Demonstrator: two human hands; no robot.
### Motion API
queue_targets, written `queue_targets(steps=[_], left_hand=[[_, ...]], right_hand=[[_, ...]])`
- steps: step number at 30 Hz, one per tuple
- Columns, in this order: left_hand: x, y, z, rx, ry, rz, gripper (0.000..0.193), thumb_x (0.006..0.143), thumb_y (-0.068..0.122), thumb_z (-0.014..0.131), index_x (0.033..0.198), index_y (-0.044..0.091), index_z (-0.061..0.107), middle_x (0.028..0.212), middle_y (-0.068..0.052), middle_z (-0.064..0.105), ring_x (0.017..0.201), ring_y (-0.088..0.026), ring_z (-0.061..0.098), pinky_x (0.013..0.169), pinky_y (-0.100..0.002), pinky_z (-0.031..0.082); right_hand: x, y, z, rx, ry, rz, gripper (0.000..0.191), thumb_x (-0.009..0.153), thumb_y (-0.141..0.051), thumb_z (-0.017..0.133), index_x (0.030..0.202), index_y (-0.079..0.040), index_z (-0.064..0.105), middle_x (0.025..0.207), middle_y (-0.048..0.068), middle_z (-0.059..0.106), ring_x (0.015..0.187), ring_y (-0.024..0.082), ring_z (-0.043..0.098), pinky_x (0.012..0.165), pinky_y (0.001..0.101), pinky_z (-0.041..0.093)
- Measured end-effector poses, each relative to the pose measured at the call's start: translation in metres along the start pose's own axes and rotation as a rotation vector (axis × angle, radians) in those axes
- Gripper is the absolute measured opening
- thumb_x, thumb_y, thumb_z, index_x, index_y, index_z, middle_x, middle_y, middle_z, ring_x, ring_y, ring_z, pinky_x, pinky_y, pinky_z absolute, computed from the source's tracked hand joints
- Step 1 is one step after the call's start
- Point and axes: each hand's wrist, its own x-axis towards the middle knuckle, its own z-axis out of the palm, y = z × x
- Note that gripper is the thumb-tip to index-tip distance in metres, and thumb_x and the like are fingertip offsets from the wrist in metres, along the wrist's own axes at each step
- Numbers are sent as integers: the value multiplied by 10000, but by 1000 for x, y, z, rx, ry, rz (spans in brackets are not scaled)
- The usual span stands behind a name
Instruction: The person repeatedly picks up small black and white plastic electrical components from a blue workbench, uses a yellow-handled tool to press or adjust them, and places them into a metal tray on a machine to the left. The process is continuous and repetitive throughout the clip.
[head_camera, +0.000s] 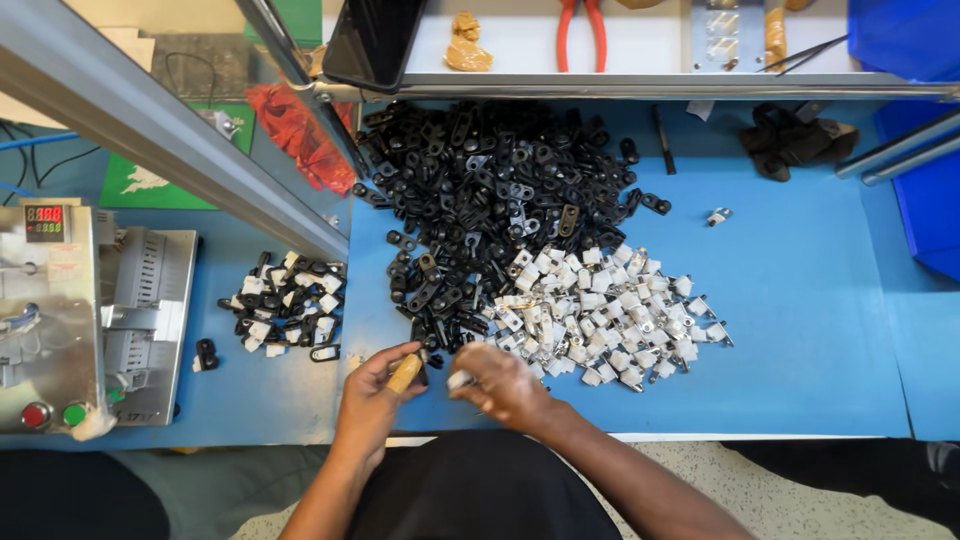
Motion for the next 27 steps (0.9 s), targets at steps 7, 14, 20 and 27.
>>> queue_targets(steps=[7,14,20,27], left_hand=[[1,12,20,-270,-204,-215,228,769,38,458,977,12,548,741,-66,578,607,-116,536,570,-251,478],[1,18,40,-321,-314,-265,247,742,-6,435,964,13,540,738,-77,578,599,-116,561,553,-236,488],[-1,19,40,-337,-390,-295,129,804,54,453,849,-22,546,679,-113,603,513,-113,545,456,-214,439],[-14,32,54,-108,-338,148,193,700,-48,559,891,-30,571,781,-106,588,700,-119,558,640,-204,451]], right_hand=[[-15,-8,-24,723,289,527,282,687,-131,617,948,-50,548,764,93,496,573,147,480,503,219,428],[-21,-28,-38,335,398,227,269,722,-66,552,986,-30,519,900,92,541,774,166,570,670,248,497],[-17,-33,-46,109,458,-175,167,696,17,563,854,-19,524,893,92,573,912,225,566,797,318,488],[-24,-39,-60,-36,368,-30,201,659,-31,608,855,-39,562,794,91,592,713,178,601,592,240,526]])
